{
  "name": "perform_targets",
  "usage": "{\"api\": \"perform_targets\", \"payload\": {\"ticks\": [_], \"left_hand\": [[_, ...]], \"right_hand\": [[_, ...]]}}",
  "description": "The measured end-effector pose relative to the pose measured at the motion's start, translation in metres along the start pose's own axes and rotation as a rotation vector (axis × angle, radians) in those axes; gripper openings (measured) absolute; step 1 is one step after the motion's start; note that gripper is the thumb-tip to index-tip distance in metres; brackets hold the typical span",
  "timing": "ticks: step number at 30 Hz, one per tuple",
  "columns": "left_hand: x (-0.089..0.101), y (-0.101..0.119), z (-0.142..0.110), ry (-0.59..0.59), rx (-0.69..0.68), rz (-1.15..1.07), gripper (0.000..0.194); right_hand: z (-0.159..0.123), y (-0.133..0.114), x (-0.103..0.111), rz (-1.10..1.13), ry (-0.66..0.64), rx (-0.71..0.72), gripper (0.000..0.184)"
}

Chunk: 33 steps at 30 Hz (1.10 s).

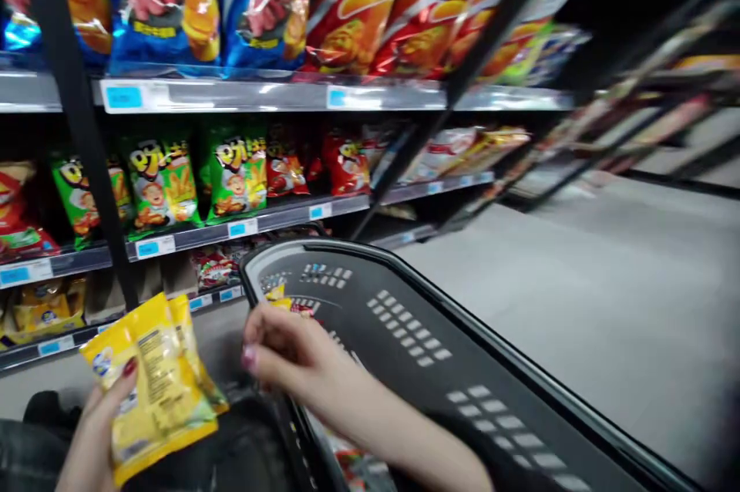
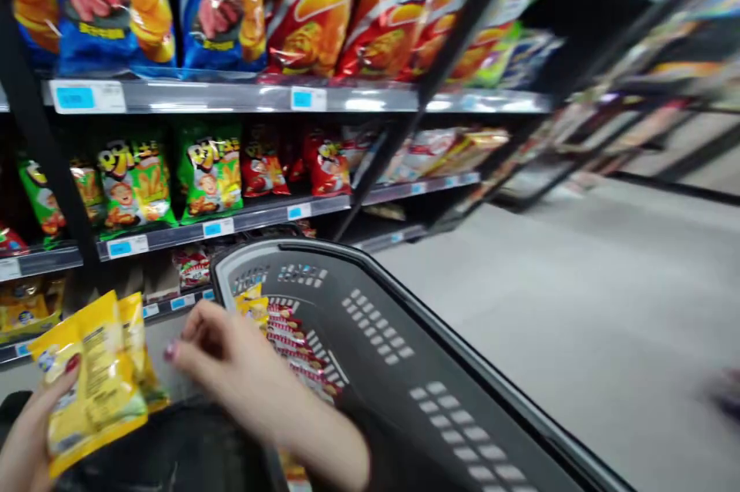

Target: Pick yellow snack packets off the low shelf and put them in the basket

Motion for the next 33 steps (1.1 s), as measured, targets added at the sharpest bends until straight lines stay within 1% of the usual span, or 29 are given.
{"api": "perform_targets", "payload": {"ticks": [1, 3, 5, 7, 9, 11, 14, 16, 19, 22, 25, 27, 29, 31, 33], "left_hand": [[-0.006, 0.0, -0.002, -0.001, -0.007, -0.027, 0.044], [-0.017, -0.002, -0.006, -0.027, 0.0, -0.059, 0.049], [-0.025, -0.003, -0.012, -0.077, 0.006, -0.09, 0.05], [-0.024, -0.003, -0.018, -0.131, 0.013, -0.131, 0.05], [-0.017, 0.0, -0.021, -0.177, 0.01, -0.173, 0.053], [-0.004, 0.004, -0.021, -0.193, 0.021, -0.219, 0.053], [0.014, 0.011, -0.02, -0.245, 0.045, -0.302, 0.05], [0.025, 0.018, -0.02, -0.261, 0.04, -0.326, 0.047], [0.042, 0.027, -0.022, -0.22, -0.009, -0.307, 0.04], [0.054, 0.034, -0.023, -0.212, -0.052, -0.331, 0.039], [0.064, 0.037, -0.02, -0.209, -0.058, -0.393, 0.036], [0.072, 0.038, -0.014, -0.185, -0.06, -0.432, 0.031], [0.079, 0.041, -0.008, -0.168, -0.074, -0.455, 0.03], [0.085, 0.046, -0.005, -0.161, -0.121, -0.474, 0.035], [0.089, 0.053, -0.006, -0.167, -0.203, -0.505, 0.044]], "right_hand": [[-0.004, -0.007, -0.014, 0.002, 0.01, 0.036, 0.014], [-0.006, -0.01, -0.036, -0.013, 0.032, 0.083, 0.017], [-0.003, -0.001, -0.053, 0.003, 0.031, 0.065, 0.022], [0.001, 0.012, -0.067, 0.008, 0.014, 0.004, 0.026], [0.005, 0.022, -0.083, 0.068, -0.023, -0.038, 0.026], [0.009, 0.025, -0.099, 0.198, -0.067, -0.046, 0.027], [0.014, 0.018, -0.124, 0.399, -0.141, -0.057, 0.033], [0.017, 0.011, -0.14, 0.492, -0.202, -0.09, 0.033], [0.021, 0.005, -0.159, 0.545, -0.264, -0.139, 0.032], [0.024, 0.008, -0.176, 0.526, -0.309, -0.176, 0.035], [0.028, 0.003, -0.184, 0.396, -0.342, -0.144, 0.033], [0.034, -0.013, -0.182, 0.268, -0.337, -0.083, 0.028], [0.04, -0.037, -0.172, 0.128, -0.291, 0.008, 0.023], [0.045, -0.066, -0.16, -0.104, -0.218, 0.168, 0.018], [0.043, -0.094, -0.157, -0.449, -0.148, 0.401, 0.011]]}}
Point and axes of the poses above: each hand's wrist, its own z-axis towards the middle knuckle, its own x-axis out of the back of the hand, y = z × x, the point moved 7 cm from there along z, towards the middle knuckle, and after that the axes turned 12 degrees about x, right-handed, at the moved point
